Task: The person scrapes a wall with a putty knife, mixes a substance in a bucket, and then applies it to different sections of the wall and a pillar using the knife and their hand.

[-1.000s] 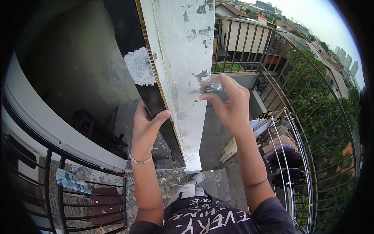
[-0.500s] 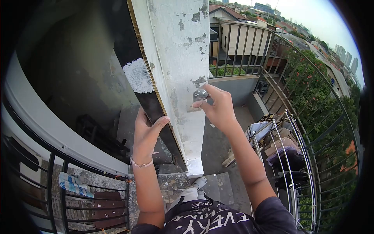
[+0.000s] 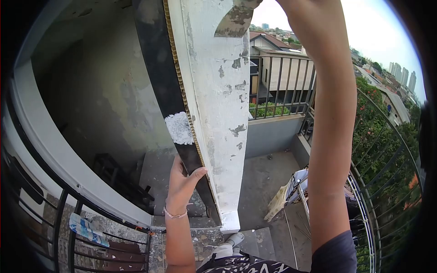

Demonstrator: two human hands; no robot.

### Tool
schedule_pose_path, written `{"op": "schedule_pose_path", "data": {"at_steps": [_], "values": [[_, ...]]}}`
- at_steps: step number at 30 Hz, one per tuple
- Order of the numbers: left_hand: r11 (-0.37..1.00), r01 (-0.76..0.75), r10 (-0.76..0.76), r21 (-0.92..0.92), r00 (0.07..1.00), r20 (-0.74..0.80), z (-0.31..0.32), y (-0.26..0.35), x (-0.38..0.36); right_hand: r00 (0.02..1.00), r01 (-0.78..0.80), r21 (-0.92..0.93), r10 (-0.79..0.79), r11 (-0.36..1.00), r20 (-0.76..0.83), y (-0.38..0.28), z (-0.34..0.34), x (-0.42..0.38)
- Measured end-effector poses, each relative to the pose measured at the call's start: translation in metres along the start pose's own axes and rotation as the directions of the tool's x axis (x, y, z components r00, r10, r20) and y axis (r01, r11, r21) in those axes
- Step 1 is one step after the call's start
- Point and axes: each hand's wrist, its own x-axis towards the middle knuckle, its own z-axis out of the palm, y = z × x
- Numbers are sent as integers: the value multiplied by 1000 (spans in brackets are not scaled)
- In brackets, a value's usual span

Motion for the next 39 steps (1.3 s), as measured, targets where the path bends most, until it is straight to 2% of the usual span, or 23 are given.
{"op": "schedule_pose_path", "data": {"at_steps": [3, 5, 11, 14, 17, 18, 19, 20, 21, 22, 24, 25, 26, 28, 31, 34, 35, 38, 39], "values": [[1000, 19, -19, 11, 1000, -9, -1, -1, -2, 997, 57, -169, -64, 984, -34, -3, 6, 30], [1000, 15, -15, 7, 1000, -14, 0, -1, -1, 999, -48, -114, 47, 992, -6, 6, 1, 51], [1000, 11, -11, 28, 1000, -15, 2, 3, -2, 989, -128, 0, 128, 992, 75, 11, -6, 57], [999, 8, -7, 44, 1000, -13, 4, 7, -4, 978, -201, -23, 202, 979, 46, 16, -7, 64], [999, -8, 8, 32, 1000, 3, 7, 12, -1, 924, -307, -125, 327, 944, 200, 24, -11, 59], [1000, 5, -5, 21, 1000, 8, 5, 9, -1, 918, -250, -246, 310, 936, 247, 50, 2, 54], [1000, 22, -22, 15, 1000, 15, 4, 7, -2, 972, -76, -379, 152, 922, 177, 80, 26, 36], [1000, 17, -18, 26, 1000, 21, 5, 8, -2, 969, -105, -432, 190, 896, 157, 76, 23, 23], [999, 7, -7, 37, 1000, 18, 5, 9, -3, 976, -81, -431, 160, 899, 149, 68, 17, 17], [999, -5, 6, 42, 1000, -1, 5, 10, -3, 980, -46, -422, 123, 906, 156, 62, 14, 16], [998, -17, 16, 54, 1000, 7, 4, 10, -2, 992, -68, -169, 85, 983, 95, 45, 0, 22], [998, -19, 18, 57, 1000, 15, 2, 8, -1, 950, -283, -17, 283, 959, 135, 4, -17, 30], [998, -18, 16, 57, 1000, 25, 1, 7, -1, 957, -223, 20, 215, 975, 194, 2, -29, 34], [999, 3, -4, 51, 1000, 22, 1, 6, -2, 979, -183, 38, 178, 982, 101, 8, -20, 24], [1000, -4, 3, 23, 999, 46, 0, 6, 0, 990, -78, -82, 87, 994, 115, 20, -6, 20], [998, -8, 5, 68, 999, 46, -2, 5, 1, 937, -239, -160, 271, 958, 221, 15, -1, 10], [998, -15, 12, 53, 999, 45, -2, 6, 3, 950, -197, -26, 197, 980, 241, 16, -4, 10], [1000, -21, 21, 2, 999, 35, 0, 5, 1, 968, -249, 108, 244, 962, 63, 11, -4, 13], [1000, -19, 19, -8, 999, 35, -1, 4, 1, 964, -253, 59, 247, 966, 96, 9, -2, 12]]}}
